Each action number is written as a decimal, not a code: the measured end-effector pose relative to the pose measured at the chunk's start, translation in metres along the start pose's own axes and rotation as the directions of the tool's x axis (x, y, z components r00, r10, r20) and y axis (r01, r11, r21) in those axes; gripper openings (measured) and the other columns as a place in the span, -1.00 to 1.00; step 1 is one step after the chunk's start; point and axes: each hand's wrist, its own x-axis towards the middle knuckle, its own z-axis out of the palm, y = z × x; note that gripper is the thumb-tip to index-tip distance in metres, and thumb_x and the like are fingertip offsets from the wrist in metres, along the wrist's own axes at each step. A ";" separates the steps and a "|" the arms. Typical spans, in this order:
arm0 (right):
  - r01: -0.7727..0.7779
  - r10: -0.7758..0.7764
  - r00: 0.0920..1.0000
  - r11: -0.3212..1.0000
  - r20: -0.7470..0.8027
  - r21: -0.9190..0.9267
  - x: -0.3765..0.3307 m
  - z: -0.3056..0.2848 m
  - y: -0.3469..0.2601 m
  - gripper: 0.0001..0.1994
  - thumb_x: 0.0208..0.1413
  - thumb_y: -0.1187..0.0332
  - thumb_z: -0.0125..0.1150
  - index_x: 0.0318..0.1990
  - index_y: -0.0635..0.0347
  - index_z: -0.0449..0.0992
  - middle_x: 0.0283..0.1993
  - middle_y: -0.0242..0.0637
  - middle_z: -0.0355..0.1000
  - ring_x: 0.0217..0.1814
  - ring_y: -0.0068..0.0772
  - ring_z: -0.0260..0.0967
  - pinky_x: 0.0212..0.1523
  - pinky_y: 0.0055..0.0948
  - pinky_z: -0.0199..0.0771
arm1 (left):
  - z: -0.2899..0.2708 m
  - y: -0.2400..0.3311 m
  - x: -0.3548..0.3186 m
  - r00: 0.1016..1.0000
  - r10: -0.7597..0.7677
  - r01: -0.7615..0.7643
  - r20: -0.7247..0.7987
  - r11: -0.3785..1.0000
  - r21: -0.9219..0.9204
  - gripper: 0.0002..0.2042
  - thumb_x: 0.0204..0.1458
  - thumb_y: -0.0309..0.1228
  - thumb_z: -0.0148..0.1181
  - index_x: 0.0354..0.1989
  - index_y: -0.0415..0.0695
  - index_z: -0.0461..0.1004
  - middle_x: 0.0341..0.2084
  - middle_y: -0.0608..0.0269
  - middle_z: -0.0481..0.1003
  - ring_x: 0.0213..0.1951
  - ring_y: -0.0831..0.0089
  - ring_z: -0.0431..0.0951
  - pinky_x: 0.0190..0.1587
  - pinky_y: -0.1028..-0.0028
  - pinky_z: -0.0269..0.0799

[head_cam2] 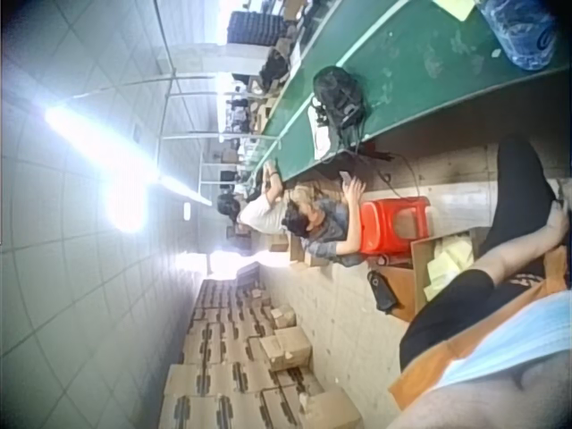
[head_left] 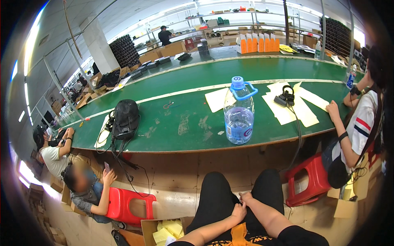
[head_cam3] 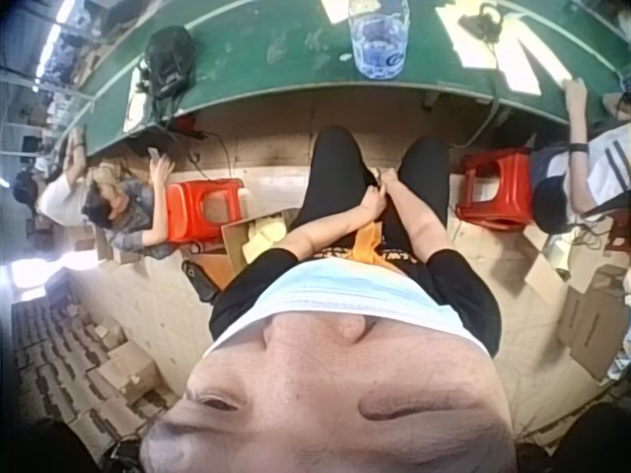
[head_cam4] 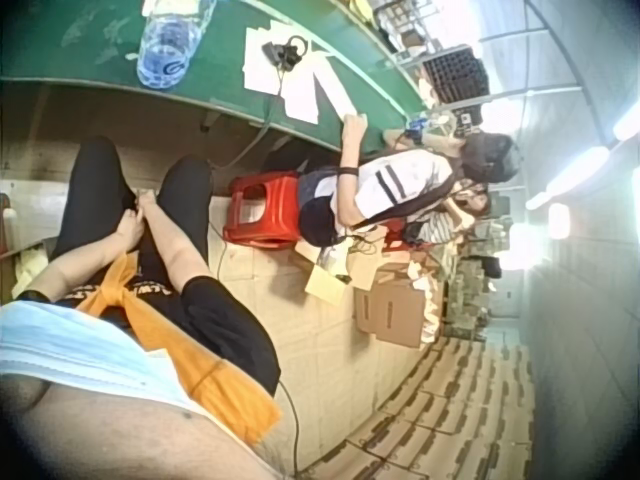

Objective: Assemble electronic components by attaching straps or mounts.

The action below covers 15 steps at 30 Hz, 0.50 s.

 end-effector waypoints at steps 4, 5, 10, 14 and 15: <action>-0.078 0.081 0.992 0.996 0.094 -0.037 0.001 0.000 -0.002 -0.63 -0.07 0.24 0.03 -0.77 0.34 0.34 -0.79 -0.20 0.25 -0.81 -0.41 0.18 -0.75 -0.43 0.18 | 0.002 0.000 -0.001 0.999 0.006 -0.006 -0.036 1.000 0.003 -0.78 -0.16 -0.37 -0.12 -0.41 -0.17 0.44 -0.30 0.04 0.29 -0.48 0.40 0.37 -0.44 0.49 0.18; -0.084 0.087 0.991 0.996 0.102 -0.035 0.001 -0.001 -0.001 -0.61 -0.06 0.24 0.02 -0.78 0.35 0.32 -0.80 -0.22 0.23 -0.83 -0.42 0.14 -0.79 -0.45 0.14 | 0.000 0.000 0.000 0.999 0.004 -0.004 -0.032 1.000 -0.003 -0.78 -0.16 -0.37 -0.12 -0.41 -0.17 0.44 -0.31 0.05 0.30 -0.48 0.40 0.37 -0.44 0.49 0.18; -0.098 0.103 0.993 0.992 0.059 -0.083 -0.014 0.001 -0.017 -0.63 -0.05 0.25 -0.01 -0.74 0.36 0.33 -0.78 -0.18 0.24 -0.82 -0.40 0.16 -0.77 -0.43 0.16 | -0.005 -0.004 0.001 0.999 0.011 -0.008 0.048 0.998 -0.067 -0.78 -0.17 -0.37 -0.11 -0.41 -0.16 0.45 -0.29 0.04 0.30 -0.44 0.38 0.38 -0.42 0.48 0.19; -0.071 0.071 0.997 0.994 0.006 0.082 -0.014 0.002 -0.012 -0.70 -0.05 0.32 -0.05 -0.67 0.40 0.34 -0.78 -0.15 0.24 -0.82 -0.35 0.17 -0.76 -0.40 0.17 | -0.005 -0.003 0.002 0.998 -0.040 0.044 0.041 0.993 -0.109 -0.79 -0.18 -0.37 -0.10 -0.43 -0.13 0.47 -0.28 0.04 0.30 -0.42 0.37 0.38 -0.40 0.46 0.19; -0.071 0.071 0.997 0.994 0.005 0.083 -0.014 0.003 -0.010 -0.70 -0.05 0.32 -0.05 -0.67 0.40 0.34 -0.78 -0.15 0.24 -0.82 -0.35 0.17 -0.76 -0.40 0.17 | -0.006 -0.003 0.002 0.998 -0.039 0.043 0.040 0.993 -0.109 -0.79 -0.18 -0.37 -0.10 -0.43 -0.13 0.47 -0.28 0.04 0.30 -0.42 0.37 0.38 -0.40 0.46 0.19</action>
